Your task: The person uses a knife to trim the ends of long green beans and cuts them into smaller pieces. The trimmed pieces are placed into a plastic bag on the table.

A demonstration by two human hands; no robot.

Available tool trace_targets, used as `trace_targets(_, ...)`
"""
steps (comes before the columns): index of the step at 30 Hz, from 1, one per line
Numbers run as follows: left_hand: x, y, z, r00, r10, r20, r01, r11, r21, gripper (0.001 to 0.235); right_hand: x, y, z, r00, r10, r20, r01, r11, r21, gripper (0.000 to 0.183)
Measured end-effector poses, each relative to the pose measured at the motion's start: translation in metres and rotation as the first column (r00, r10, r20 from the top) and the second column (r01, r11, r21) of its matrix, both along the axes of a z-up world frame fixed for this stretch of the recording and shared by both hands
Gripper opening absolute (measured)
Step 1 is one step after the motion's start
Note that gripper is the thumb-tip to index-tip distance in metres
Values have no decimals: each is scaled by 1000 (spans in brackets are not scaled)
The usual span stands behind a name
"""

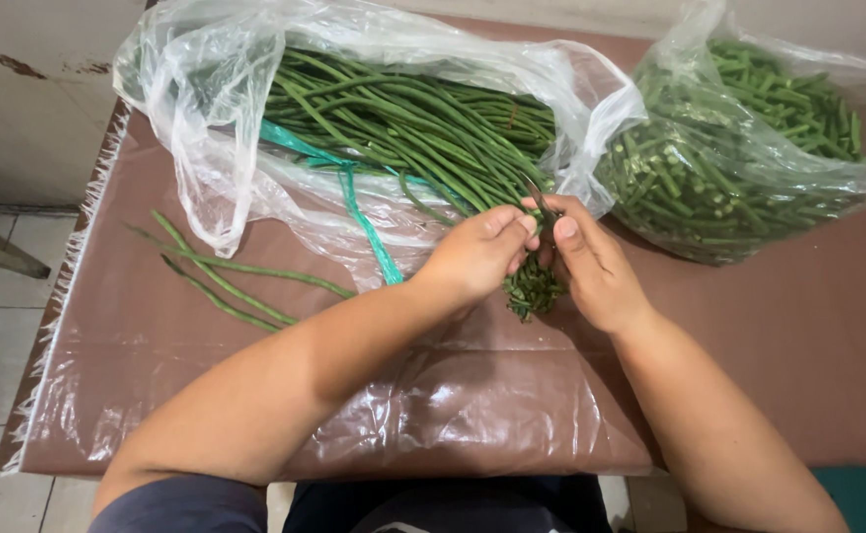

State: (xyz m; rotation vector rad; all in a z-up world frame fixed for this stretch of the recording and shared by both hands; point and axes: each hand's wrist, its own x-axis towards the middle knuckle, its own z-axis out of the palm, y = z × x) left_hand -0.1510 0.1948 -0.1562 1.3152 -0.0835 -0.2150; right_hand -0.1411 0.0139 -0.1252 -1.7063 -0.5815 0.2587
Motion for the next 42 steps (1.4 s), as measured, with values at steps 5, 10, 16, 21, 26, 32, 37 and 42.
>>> trace_targets(5,-1,-7,-10,998,-19,-60,19,1000,7,28,0,5,-5,997,-21,68,22,1000,-16,43)
trace_targets(10,-8,-11,-8,994,-42,-104,48,997,58,31,3,2,-11,963,-61,262,97,988,-124,44)
trace_targets(16,-23,-11,2,973,-143,181,42,880,473,26,16,-12,-16,988,-44,145,64,989,-135,41)
trace_targets(21,-16,2,14,938,-60,342,-70,932,357,23,40,-31,-14,980,-3,-198,-20,993,-114,37)
trace_targets(26,-14,7,13,977,18,214,-83,950,300,21,46,-35,-15,966,-54,-252,-29,949,-314,45)
trace_targets(32,-7,-1,-4,964,100,247,-173,940,296,30,28,-27,2,980,-34,-194,26,999,-41,43)
trace_targets(37,-15,-5,-3,877,79,474,-254,914,317,28,14,-8,-5,992,-112,-49,113,994,9,26)
trace_targets(42,-14,9,18,968,-149,204,9,827,562,24,25,-19,-5,965,-255,53,253,966,50,18)
